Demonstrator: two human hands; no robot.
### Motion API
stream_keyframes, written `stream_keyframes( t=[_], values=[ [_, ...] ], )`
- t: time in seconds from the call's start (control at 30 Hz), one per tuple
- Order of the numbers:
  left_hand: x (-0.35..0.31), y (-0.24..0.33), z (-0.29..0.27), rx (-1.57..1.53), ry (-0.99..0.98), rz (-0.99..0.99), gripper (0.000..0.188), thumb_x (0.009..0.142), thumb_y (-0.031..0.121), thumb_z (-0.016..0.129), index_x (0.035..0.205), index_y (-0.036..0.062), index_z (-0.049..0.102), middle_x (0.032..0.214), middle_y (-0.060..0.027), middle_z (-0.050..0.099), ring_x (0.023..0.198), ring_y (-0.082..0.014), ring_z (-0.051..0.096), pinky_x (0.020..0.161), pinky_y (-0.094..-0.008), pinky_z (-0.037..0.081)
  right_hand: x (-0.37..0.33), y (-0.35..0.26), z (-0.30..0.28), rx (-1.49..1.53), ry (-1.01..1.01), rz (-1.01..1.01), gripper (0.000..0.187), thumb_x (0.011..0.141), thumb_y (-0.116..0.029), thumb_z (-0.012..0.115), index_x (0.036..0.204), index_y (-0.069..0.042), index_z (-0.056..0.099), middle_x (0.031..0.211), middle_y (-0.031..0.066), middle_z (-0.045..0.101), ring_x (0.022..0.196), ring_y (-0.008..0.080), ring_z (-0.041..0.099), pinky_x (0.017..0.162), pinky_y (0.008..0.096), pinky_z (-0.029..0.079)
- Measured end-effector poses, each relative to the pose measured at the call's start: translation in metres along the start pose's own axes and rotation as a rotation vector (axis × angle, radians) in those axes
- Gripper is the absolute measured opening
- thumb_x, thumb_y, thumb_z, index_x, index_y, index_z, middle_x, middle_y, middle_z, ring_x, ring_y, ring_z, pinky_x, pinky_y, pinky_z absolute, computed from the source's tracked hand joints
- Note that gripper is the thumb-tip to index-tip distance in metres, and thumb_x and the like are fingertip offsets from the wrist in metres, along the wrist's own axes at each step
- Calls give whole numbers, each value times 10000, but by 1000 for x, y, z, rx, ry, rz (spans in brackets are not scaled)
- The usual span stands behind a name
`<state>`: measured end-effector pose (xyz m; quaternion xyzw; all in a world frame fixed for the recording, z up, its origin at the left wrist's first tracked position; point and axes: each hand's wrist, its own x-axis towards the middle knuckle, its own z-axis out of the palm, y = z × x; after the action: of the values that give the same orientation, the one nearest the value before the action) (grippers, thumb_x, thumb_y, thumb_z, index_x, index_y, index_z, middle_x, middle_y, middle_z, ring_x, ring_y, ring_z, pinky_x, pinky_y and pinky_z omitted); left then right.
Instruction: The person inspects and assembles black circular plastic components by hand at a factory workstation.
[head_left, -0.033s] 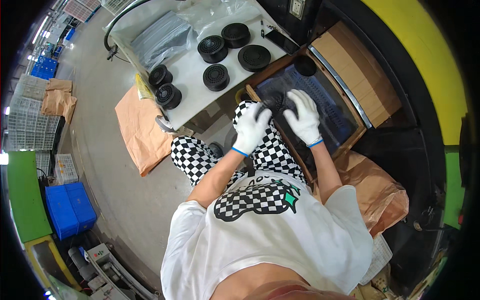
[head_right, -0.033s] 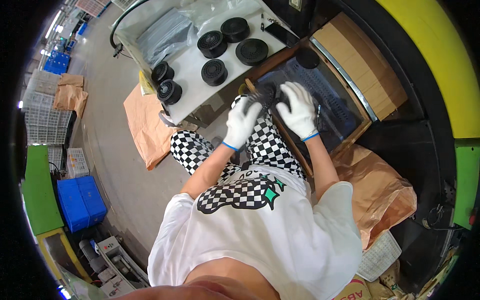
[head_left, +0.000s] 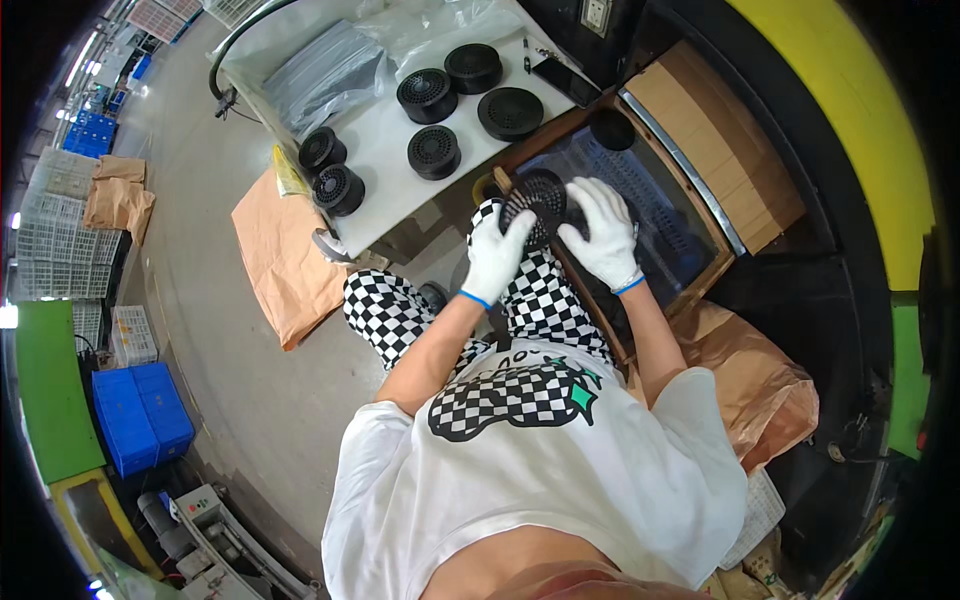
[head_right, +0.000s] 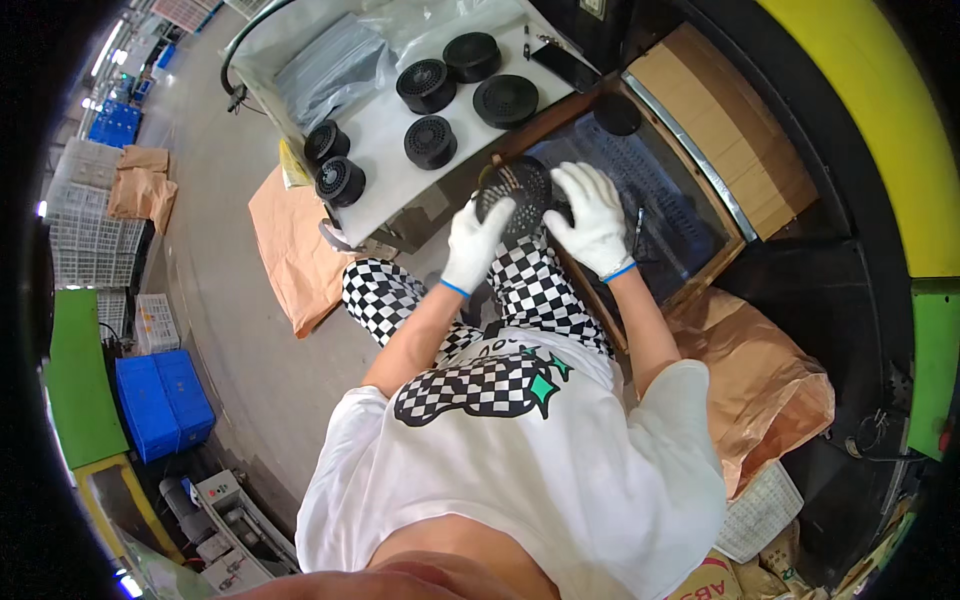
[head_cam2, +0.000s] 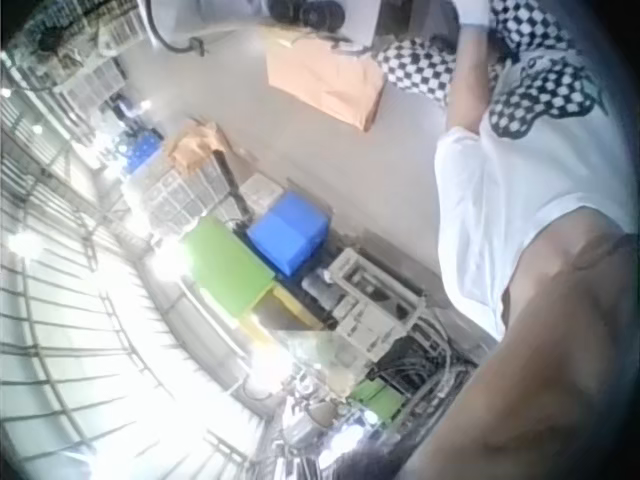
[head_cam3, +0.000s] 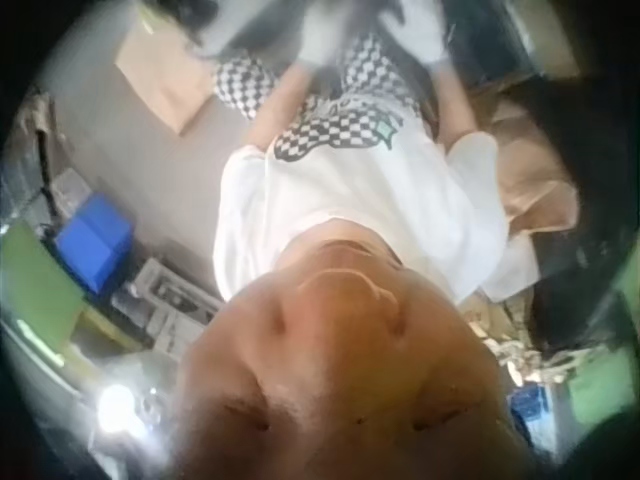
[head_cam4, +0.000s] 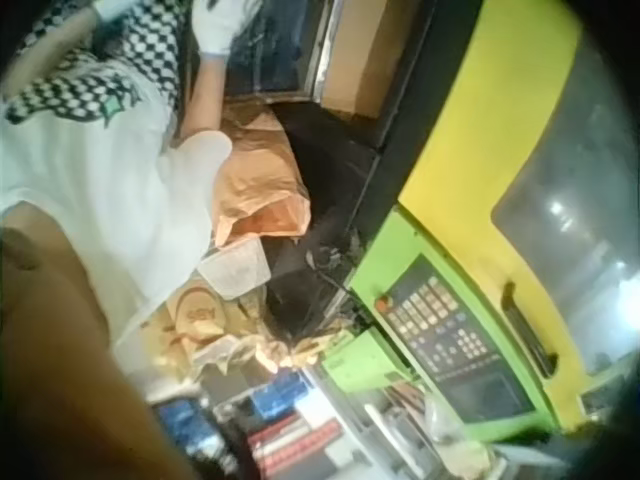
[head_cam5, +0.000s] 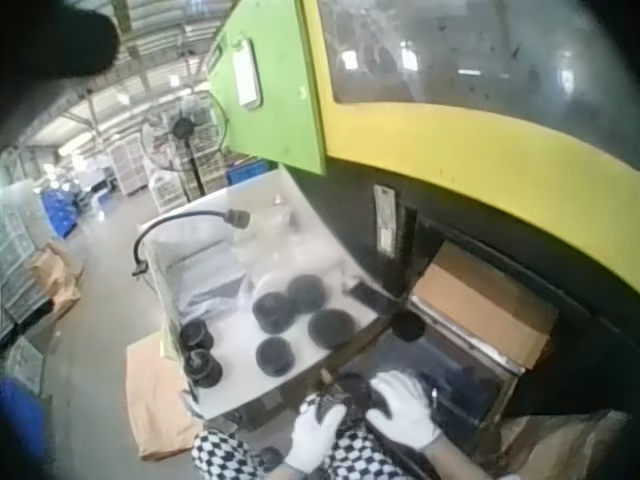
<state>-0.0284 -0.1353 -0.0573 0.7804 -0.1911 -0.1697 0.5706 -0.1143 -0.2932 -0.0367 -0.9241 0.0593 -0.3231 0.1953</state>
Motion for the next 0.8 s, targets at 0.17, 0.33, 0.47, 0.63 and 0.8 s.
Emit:
stream_keyframes(
  t=[0.17,0.33,0.47,0.63,0.8],
  values=[
    [0,-2,-21,-1013,22,-374,157,794,52,545,934,-13,570,904,-93,610,784,-164,587,721,-291,477,1,2,23,1,-102,-217,287,688,-160,588,945,-42,537,915,94,571,818,236,550,881,405,374],
    [-9,-7,-38,-1016,-64,-440,145,782,13,535,920,9,579,886,-91,616,786,-170,597,722,-278,482,0,-1,24,-118,-137,-336,205,704,-143,562,876,-36,532,766,105,538,782,279,546,787,397,426],
    [-5,-5,-59,-898,-158,-549,165,774,34,562,937,8,567,889,-76,620,779,-151,607,706,-262,494,3,-6,20,-64,-272,-407,216,697,-94,561,900,-31,524,720,110,507,750,299,528,752,373,428],
    [-4,-6,-55,-910,-167,-513,187,782,42,558,967,14,557,897,-71,616,784,-149,604,714,-269,496,2,-14,13,-84,-360,-315,184,704,-70,543,881,-25,521,708,104,509,678,284,528,665,335,442],
    [-14,11,-42,-1086,-146,-475,192,769,71,599,948,11,565,909,-79,613,758,-158,603,674,-281,503,7,-23,35,392,174,123,120,817,-96,469,852,0,531,674,104,516,539,229,512,562,289,450]
  ],
)
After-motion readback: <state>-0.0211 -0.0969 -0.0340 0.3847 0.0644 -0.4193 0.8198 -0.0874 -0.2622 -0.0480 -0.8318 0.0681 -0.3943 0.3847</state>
